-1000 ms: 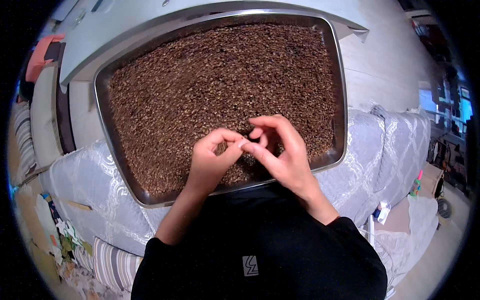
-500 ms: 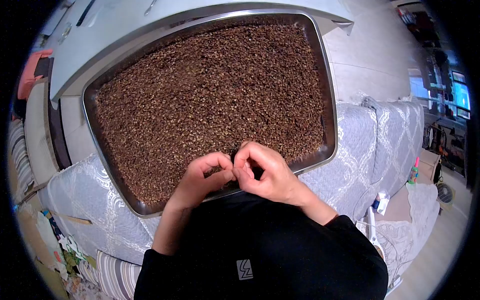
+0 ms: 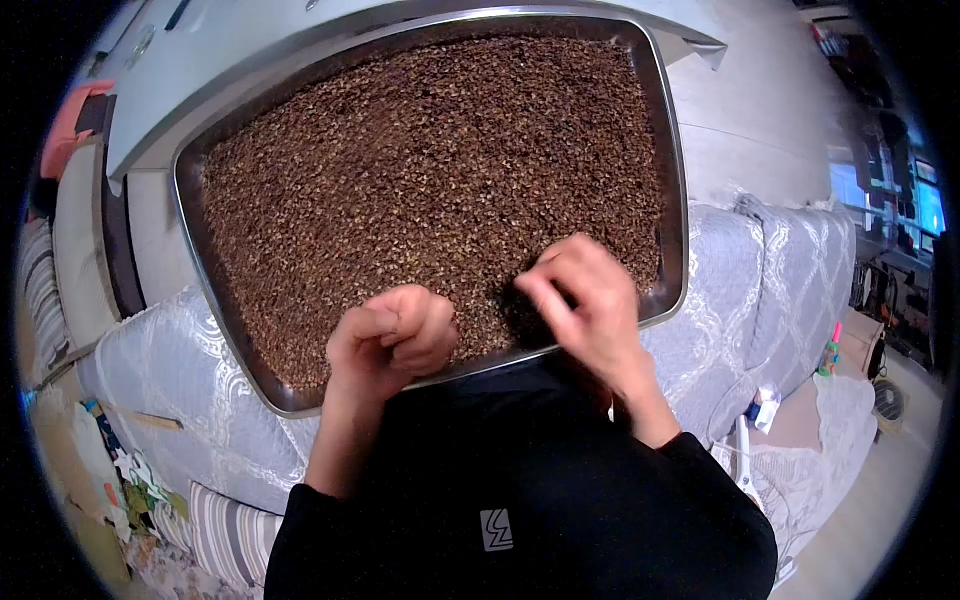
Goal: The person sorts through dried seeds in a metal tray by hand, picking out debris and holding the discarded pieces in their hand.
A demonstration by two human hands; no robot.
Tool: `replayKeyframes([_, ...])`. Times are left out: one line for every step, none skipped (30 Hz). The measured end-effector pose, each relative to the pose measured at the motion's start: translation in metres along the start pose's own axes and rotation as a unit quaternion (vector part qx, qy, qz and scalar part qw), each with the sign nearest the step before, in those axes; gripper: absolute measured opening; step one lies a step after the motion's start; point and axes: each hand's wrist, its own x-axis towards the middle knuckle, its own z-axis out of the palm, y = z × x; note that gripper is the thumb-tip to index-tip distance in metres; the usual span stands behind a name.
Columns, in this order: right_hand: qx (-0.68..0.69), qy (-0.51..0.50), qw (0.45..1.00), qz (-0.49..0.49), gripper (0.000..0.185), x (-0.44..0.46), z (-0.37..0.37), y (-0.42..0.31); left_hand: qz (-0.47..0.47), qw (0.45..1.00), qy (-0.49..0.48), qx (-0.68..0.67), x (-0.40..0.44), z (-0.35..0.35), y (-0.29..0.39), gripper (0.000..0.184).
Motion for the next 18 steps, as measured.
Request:
replayKeyframes([-0.026,0.023,0.999,0.002,0.012,0.001,-0.002,0.009,0.009,1.000,-0.008,-0.010,-0.001,-0.001,0.001,0.036])
replayKeyframes([-0.052,0.045,0.998,0.003,0.011,0.002,-0.003,0.015,0.019,0.999,-0.016,-0.020,-0.002,-0.001,0.001,0.037])
replayKeyframes([-0.050,0.044,0.997,0.026,0.012,0.002,-0.004,0.018,0.020,0.999,-0.031,-0.024,-0.001,-0.001,0.002,0.041])
replayKeyframes([-0.047,0.042,0.997,0.048,0.014,0.003,-0.004,0.020,0.026,0.999,-0.030,-0.024,-0.002,0.000,0.000,0.041])
replayKeyframes([-0.049,0.045,0.997,0.033,0.015,0.004,-0.003,0.020,0.030,0.999,-0.029,-0.024,-0.003,0.002,-0.001,0.042])
replayKeyframes([-0.067,0.035,0.997,0.026,0.016,0.005,0.000,0.019,0.035,0.999,-0.028,-0.023,-0.004,0.003,-0.002,0.042])
replayKeyframes([-0.085,0.025,0.996,0.019,0.017,0.007,0.004,0.017,0.044,0.997,-0.059,-0.020,-0.003,0.003,-0.004,0.041])
replayKeyframes([-0.105,0.016,0.994,0.012,0.017,0.009,0.007,0.016,0.053,0.994,-0.092,-0.017,0.000,0.002,-0.006,0.041])
replayKeyframes([-0.112,0.013,0.994,0.010,0.018,0.008,0.013,0.019,0.061,0.990,-0.125,-0.015,0.002,0.002,-0.008,0.040])
replayKeyframes([-0.091,0.027,0.995,0.011,0.017,0.007,0.015,0.022,0.053,0.991,-0.126,-0.017,0.003,0.003,-0.008,0.039])
replayKeyframes([-0.069,0.039,0.997,0.010,0.016,0.008,0.017,0.025,0.046,0.991,-0.126,-0.018,0.003,0.005,-0.008,0.038])
replayKeyframes([-0.045,0.050,0.998,0.008,0.015,0.009,0.019,0.026,0.041,0.991,-0.124,-0.018,0.002,0.006,-0.008,0.037])
replayKeyframes([-0.012,0.054,0.998,0.036,0.012,0.011,0.018,0.025,0.054,0.993,-0.105,-0.005,0.001,0.007,-0.009,0.036])
replayKeyframes([-0.004,0.052,0.997,0.063,0.011,0.011,0.015,0.023,0.066,0.994,-0.088,0.008,0.001,0.008,-0.010,0.035])
replayKeyframes([-0.006,0.055,0.997,0.062,0.011,0.011,0.013,0.025,0.077,0.994,-0.072,0.022,0.001,0.008,-0.011,0.034])
replayKeyframes([-0.009,0.059,0.996,0.060,0.011,0.012,0.012,0.026,0.078,0.995,-0.065,0.021,0.002,0.009,-0.011,0.033])
replayKeyframes([0.024,0.059,0.995,0.079,0.011,0.011,0.012,0.027,0.079,0.995,-0.059,0.021,0.004,0.011,-0.010,0.032])
replayKeyframes([0.058,0.058,0.992,0.098,0.012,0.010,0.014,0.028,0.081,0.995,-0.052,0.021,0.005,0.012,-0.009,0.032])
